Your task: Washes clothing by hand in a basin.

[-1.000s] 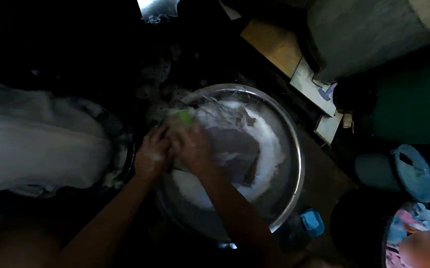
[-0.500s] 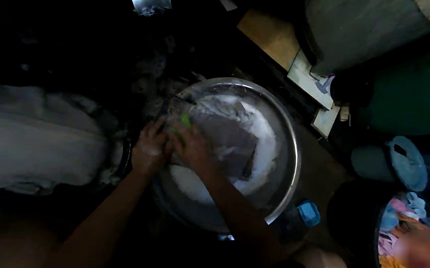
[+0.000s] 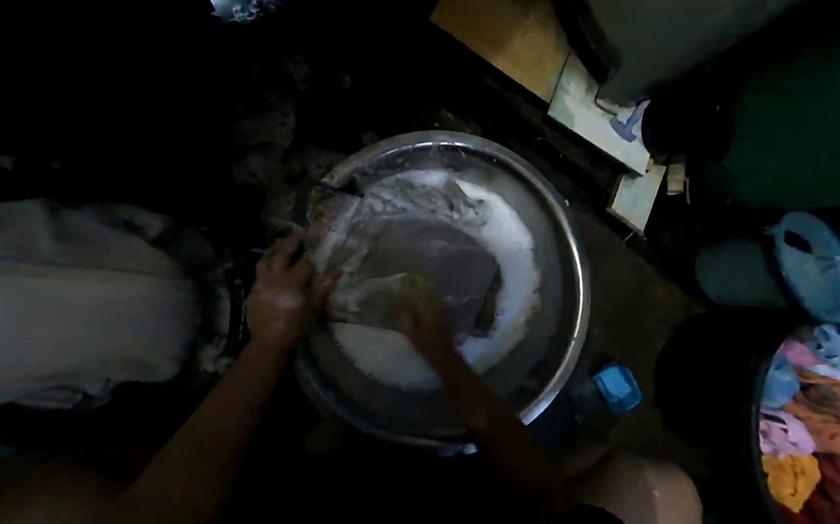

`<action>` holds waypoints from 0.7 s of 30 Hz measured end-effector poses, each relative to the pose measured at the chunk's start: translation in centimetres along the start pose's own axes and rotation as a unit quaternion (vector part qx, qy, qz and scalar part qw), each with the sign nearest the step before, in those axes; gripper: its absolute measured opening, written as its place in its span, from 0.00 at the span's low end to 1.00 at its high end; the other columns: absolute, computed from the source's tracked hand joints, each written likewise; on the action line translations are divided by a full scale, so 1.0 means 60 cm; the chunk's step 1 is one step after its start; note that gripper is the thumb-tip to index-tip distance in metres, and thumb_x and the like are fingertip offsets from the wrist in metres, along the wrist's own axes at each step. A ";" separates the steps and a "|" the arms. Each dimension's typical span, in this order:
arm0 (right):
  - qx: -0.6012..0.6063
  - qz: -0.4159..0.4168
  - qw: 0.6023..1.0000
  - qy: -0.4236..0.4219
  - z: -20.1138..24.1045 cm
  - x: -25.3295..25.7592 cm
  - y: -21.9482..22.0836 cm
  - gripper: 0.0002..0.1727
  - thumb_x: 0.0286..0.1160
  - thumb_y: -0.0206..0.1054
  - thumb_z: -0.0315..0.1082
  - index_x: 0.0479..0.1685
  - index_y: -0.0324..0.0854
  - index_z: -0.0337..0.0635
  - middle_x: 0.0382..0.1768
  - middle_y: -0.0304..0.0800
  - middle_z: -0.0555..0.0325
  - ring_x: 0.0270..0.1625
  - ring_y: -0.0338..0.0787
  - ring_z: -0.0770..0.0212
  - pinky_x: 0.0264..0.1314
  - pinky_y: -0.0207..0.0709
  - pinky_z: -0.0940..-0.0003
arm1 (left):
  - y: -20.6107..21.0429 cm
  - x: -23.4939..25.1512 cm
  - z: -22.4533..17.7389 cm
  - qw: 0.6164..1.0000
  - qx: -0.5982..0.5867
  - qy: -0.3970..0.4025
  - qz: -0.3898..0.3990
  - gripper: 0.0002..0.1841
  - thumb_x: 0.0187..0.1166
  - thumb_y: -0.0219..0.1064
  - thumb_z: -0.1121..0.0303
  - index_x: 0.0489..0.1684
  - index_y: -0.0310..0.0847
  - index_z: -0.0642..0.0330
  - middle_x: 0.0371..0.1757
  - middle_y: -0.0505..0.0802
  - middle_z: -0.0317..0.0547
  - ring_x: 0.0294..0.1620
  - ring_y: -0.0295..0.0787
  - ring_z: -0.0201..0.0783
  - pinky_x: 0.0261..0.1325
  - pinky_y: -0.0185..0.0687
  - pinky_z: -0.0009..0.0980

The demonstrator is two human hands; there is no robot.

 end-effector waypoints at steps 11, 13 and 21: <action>0.036 0.016 0.999 0.032 0.071 0.001 -0.001 0.22 0.79 0.69 0.40 0.67 0.88 0.38 0.60 0.90 0.36 0.53 0.94 0.41 0.54 0.89 0.49 | -0.001 -0.008 -0.004 1.000 -0.005 0.000 -0.015 0.28 0.82 0.65 0.47 0.47 0.87 0.71 0.86 0.73 0.61 0.83 0.70 0.70 0.70 0.73 0.71; 0.030 0.012 0.998 0.059 0.013 -0.020 0.002 0.20 0.79 0.69 0.38 0.65 0.89 0.39 0.60 0.91 0.35 0.56 0.94 0.39 0.58 0.88 0.47 | -0.004 -0.004 -0.006 1.000 0.000 0.008 -0.016 0.27 0.81 0.65 0.48 0.47 0.87 0.71 0.86 0.73 0.61 0.83 0.69 0.70 0.70 0.73 0.71; -0.085 0.181 0.938 0.284 -0.297 0.074 -0.218 0.38 0.87 0.61 0.54 0.94 0.54 0.54 0.73 0.81 0.34 0.71 0.84 0.33 0.73 0.74 0.32 | -0.007 -0.002 -0.015 0.999 0.018 0.013 -0.035 0.27 0.83 0.64 0.48 0.43 0.86 0.71 0.86 0.73 0.59 0.82 0.71 0.68 0.71 0.75 0.67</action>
Point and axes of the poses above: each hand's wrist, its own x-axis towards the middle knuckle, its own y-axis out of the palm, z = x × y, the point moved 7 cm from there along x, towards the middle knuckle
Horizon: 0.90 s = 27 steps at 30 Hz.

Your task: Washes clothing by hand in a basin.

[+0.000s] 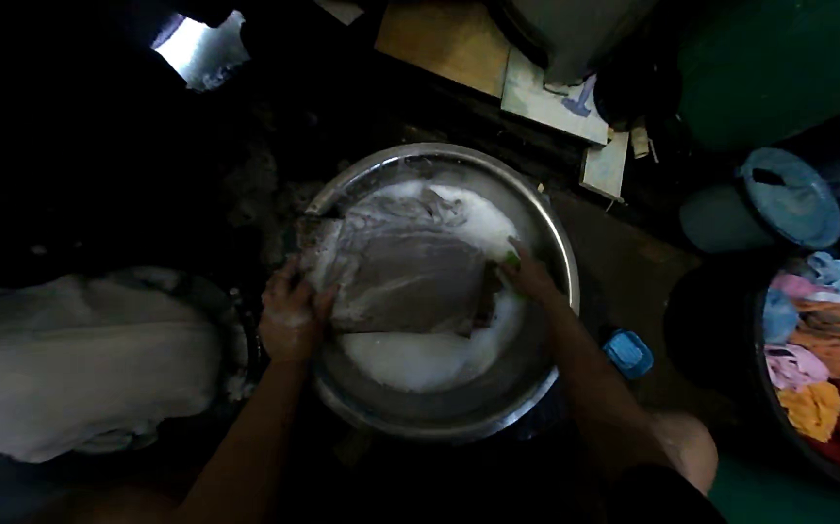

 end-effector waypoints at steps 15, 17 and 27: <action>0.258 0.294 0.888 -0.240 0.359 -0.264 0.268 0.31 0.81 0.70 0.45 0.77 0.74 0.33 0.68 0.85 0.38 0.69 0.86 0.52 0.77 0.77 0.54 | 0.005 0.002 0.010 1.000 0.012 -0.021 0.019 0.26 0.81 0.66 0.46 0.50 0.89 0.65 0.87 0.73 0.51 0.84 0.70 0.62 0.73 0.75 0.63; 0.259 0.179 0.915 -0.251 0.432 -0.281 0.218 0.31 0.80 0.71 0.48 0.74 0.78 0.35 0.63 0.89 0.39 0.65 0.89 0.50 0.72 0.79 0.51 | 0.006 -0.001 0.012 0.999 -0.022 -0.012 0.024 0.22 0.82 0.68 0.51 0.53 0.89 0.64 0.87 0.73 0.52 0.85 0.69 0.62 0.76 0.72 0.62; 0.090 -0.054 0.988 0.112 0.043 -0.055 0.100 0.38 0.87 0.54 0.63 0.80 0.71 0.39 0.68 0.86 0.36 0.70 0.86 0.37 0.71 0.76 0.35 | -0.009 0.005 -0.013 0.997 0.052 0.022 0.053 0.31 0.81 0.65 0.43 0.58 0.87 0.68 0.85 0.73 0.65 0.84 0.67 0.72 0.78 0.68 0.67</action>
Point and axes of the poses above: each hand's wrist, its own x-axis towards the middle knuckle, its own y-axis out of the palm, z = x × y, the point moved 7 cm from there along x, towards the middle knuckle
